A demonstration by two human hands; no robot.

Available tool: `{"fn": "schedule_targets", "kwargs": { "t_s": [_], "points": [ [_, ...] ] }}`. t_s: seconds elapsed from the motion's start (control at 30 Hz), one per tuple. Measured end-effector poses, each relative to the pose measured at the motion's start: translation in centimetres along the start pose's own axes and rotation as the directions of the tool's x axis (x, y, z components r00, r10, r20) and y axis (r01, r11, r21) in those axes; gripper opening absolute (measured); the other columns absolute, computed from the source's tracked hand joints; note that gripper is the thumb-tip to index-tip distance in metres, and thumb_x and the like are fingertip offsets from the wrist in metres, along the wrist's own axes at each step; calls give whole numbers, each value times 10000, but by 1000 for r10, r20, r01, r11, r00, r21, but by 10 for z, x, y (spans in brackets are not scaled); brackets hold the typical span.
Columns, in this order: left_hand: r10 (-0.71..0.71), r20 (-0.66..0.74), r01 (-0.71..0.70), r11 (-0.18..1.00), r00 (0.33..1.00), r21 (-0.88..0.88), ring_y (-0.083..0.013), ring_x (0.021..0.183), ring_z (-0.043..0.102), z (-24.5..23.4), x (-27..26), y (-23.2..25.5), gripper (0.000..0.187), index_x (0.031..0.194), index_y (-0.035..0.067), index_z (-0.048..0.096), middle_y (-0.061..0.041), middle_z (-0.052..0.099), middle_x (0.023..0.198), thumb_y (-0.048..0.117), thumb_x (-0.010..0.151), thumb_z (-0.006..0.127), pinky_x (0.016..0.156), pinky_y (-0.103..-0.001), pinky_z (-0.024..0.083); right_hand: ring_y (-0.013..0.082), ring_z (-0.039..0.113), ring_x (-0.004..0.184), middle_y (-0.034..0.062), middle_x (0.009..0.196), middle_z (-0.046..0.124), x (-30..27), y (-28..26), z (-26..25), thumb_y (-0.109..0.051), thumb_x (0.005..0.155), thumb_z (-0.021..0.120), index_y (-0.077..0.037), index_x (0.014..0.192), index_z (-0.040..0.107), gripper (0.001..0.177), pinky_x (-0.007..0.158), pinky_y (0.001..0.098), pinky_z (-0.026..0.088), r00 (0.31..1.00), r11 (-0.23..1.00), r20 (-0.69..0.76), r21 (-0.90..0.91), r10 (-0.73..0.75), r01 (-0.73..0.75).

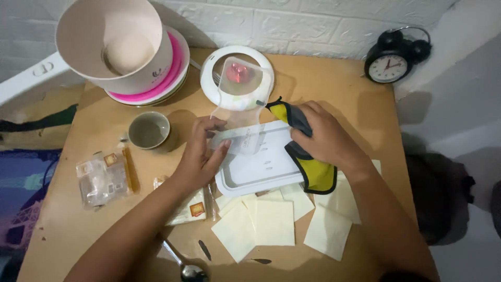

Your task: Wiping a lunch box and its lid with a cloth and then assembling it on a desk.

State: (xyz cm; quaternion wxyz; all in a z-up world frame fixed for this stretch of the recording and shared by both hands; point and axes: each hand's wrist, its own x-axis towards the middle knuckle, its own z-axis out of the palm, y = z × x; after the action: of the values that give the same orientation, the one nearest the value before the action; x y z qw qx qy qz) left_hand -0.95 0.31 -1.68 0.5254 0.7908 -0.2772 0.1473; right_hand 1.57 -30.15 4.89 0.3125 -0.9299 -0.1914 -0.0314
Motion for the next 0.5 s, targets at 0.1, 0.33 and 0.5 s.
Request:
{"fn": "schedule_targets", "kwargs": {
  "t_s": [0.1, 0.33, 0.5],
  "points": [
    [-49, 0, 49, 999, 999, 4, -270, 1164, 565, 0, -1, -2, 408, 1342, 47, 477, -150, 524, 1295, 61, 985, 674, 1006, -373, 466, 373, 594, 1071, 196, 1163, 579, -4, -7, 1, -228, 868, 746, 25, 1193, 602, 436, 894, 451, 496, 991, 997, -117, -40, -70, 66],
    [-66, 9, 66, 998, 998, 3, -277, 1169, 557, 0, 1, -2, 425, 1340, 39, 493, -161, 514, 1283, 60, 957, 675, 997, -382, 464, 326, 560, 1054, 98, 1046, 622, -13, -41, 5, -319, 792, 790, -75, 923, 747, 280, 915, 484, 422, 963, 878, -76, -434, -259, 202],
    [-70, -16, 70, 997, 997, 36, -257, 1130, 574, -2, 1, 8, 427, 1355, 45, 506, -136, 525, 1234, 74, 973, 696, 979, -368, 470, 285, 590, 1139, 66, 1160, 665, -35, -59, 15, -303, 916, 691, -75, 1013, 763, 258, 965, 469, 395, 961, 921, 134, -281, -240, 270]
  ]
}}
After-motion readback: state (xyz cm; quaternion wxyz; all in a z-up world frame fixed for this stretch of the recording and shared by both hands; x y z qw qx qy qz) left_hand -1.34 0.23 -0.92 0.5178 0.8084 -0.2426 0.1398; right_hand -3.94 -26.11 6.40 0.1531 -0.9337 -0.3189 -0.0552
